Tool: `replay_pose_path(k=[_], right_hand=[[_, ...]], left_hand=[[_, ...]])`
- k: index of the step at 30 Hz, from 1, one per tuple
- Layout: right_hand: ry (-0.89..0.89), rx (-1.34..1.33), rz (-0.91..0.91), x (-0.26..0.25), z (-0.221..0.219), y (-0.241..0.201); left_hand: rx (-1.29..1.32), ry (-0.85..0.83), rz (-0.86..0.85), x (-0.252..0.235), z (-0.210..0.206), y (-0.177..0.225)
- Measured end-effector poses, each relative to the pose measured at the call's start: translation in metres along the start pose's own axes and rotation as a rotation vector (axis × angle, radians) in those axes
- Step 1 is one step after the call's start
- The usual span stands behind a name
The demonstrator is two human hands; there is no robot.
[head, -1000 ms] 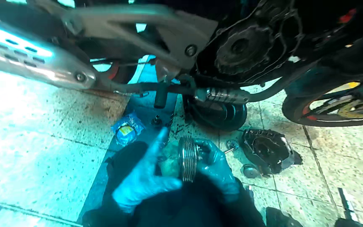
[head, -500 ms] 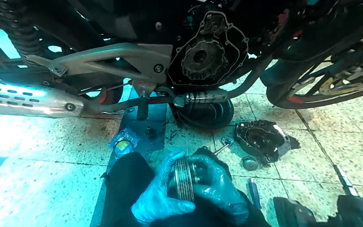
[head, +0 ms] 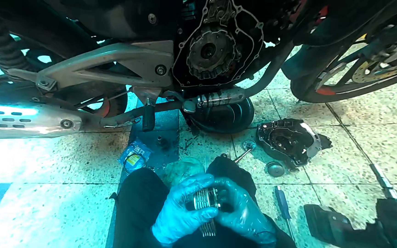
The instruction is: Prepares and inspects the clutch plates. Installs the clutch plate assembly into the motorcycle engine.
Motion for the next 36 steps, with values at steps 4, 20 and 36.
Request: replay_pose_path(k=[4,20,36], right_hand=[[0.036,0.009,-0.016,-0.003,0.003,-0.013],[0.036,-0.095,-0.064,0.005,0.011,0.009],[-0.071,-0.186,-0.011,0.008,-0.004,0.003]], left_hand=[[-0.003,-0.064,-0.023,-0.008,-0.005,0.002],[0.061,-0.174,0.078,0.017,-0.024,-0.009],[0.002,-0.108,-0.114,0.018,-0.019,0.001]])
Point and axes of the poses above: each hand's wrist, its own x-axis away from the middle knuckle, its own z-axis out of the back of the hand, y = z × x, the point moved 10 cm from there along -x, towards the middle knuckle, and after that the axes turned 15 degrees about y, right-handed, at the moved point
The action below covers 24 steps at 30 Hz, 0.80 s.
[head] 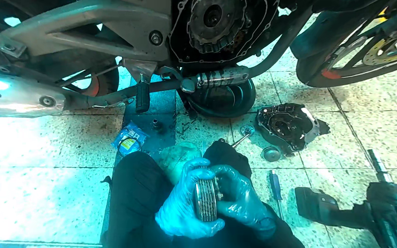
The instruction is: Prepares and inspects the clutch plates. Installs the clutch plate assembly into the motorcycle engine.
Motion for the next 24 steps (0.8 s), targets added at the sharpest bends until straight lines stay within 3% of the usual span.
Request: replay_pose_path(k=[19,24], right_hand=[[0.065,-0.040,-0.036,0.002,0.002,0.004],[0.184,-0.099,-0.084,-0.009,0.006,-0.016]], left_hand=[[-0.068,0.113,-0.033,-0.001,0.008,0.005],[-0.081,0.045,0.081,-0.024,0.003,0.010]])
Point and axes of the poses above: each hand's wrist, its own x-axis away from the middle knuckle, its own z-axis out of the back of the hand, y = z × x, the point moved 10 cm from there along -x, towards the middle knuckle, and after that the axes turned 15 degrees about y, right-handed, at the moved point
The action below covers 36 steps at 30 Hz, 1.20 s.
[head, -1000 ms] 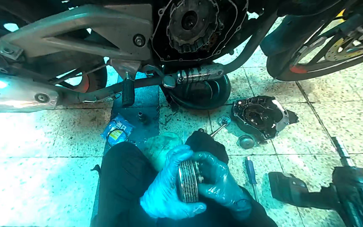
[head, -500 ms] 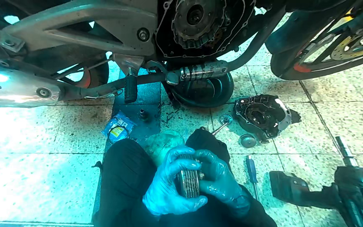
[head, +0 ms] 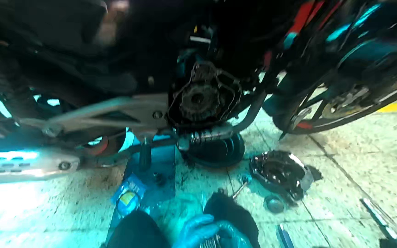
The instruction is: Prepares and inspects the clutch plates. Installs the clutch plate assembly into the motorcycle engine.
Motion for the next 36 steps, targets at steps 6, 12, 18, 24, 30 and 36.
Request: replay_pose_path(k=[6,12,18,24,30,36], right_hand=[[0.271,-0.048,0.252,-0.063,0.016,-0.055],[0.784,0.124,0.502,-0.153,0.019,-0.109],[0.889,-0.029,0.451,-0.210,-0.014,-0.126],[0.918,0.110,0.563,-0.238,-0.020,-0.119],[0.983,0.170,0.555,-0.246,-0.014,-0.126],[1.035,0.197,0.581,-0.244,-0.019,-0.129]], left_hand=[[0.265,0.355,0.021,-0.054,0.068,-0.019],[0.061,0.580,0.422,-0.032,0.073,-0.066],[0.021,0.517,0.519,-0.037,0.059,-0.064],[0.052,0.499,0.536,-0.029,0.061,-0.081],[0.086,0.482,0.526,-0.032,0.059,-0.080],[0.076,0.463,0.513,-0.032,0.058,-0.078]])
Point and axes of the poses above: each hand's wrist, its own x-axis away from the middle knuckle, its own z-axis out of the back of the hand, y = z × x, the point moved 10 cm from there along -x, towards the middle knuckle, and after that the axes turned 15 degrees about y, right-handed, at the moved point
